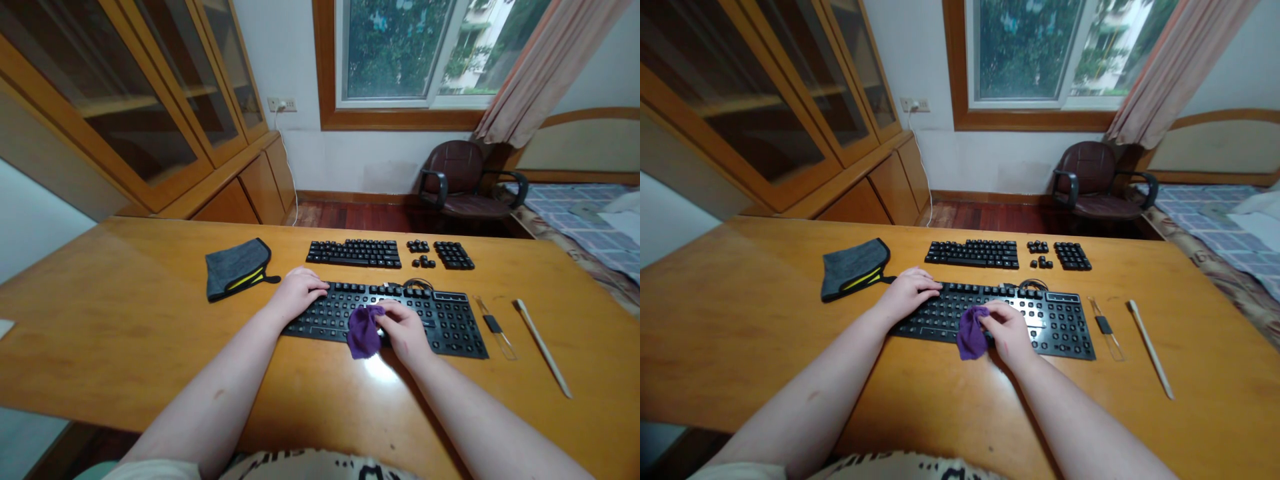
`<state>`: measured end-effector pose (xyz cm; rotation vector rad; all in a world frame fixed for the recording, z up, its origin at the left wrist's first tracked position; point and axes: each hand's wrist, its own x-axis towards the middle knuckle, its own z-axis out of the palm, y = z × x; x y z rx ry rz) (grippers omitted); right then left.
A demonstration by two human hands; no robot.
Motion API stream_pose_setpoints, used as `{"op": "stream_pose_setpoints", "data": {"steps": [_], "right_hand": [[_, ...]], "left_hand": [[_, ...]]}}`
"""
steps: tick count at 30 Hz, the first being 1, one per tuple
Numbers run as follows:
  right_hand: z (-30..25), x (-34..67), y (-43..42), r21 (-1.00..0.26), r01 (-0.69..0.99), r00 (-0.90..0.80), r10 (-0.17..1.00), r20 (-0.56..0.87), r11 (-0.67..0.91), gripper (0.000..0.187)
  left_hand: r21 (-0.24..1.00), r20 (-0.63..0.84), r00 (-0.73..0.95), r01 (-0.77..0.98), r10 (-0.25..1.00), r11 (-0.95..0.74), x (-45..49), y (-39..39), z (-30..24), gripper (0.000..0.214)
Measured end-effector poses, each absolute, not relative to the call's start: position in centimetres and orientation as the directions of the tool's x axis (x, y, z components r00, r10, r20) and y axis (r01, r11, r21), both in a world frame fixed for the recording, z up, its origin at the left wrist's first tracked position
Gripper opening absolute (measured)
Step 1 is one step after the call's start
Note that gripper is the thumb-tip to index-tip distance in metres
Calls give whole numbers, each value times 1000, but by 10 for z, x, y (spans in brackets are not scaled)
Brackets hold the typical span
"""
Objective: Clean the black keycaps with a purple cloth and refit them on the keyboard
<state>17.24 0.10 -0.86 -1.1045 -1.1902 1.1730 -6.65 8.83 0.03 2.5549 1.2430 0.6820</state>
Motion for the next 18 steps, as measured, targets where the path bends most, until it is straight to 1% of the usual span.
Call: {"op": "stream_pose_setpoints", "data": {"steps": [8,11,18], "right_hand": [[-9,172,1,-993,-92,16,997,73,75,5],[-9,171,1,-993,-98,13,998,69,70,4],[-7,171,2,-994,-77,22,997,76,77,6]], "left_hand": [[324,357,593,646,722,-691,-66,84,3,14],[315,348,624,624,699,-715,-65,84,4,13],[317,352,640,604,683,-731,-66,86,4,15]]}}
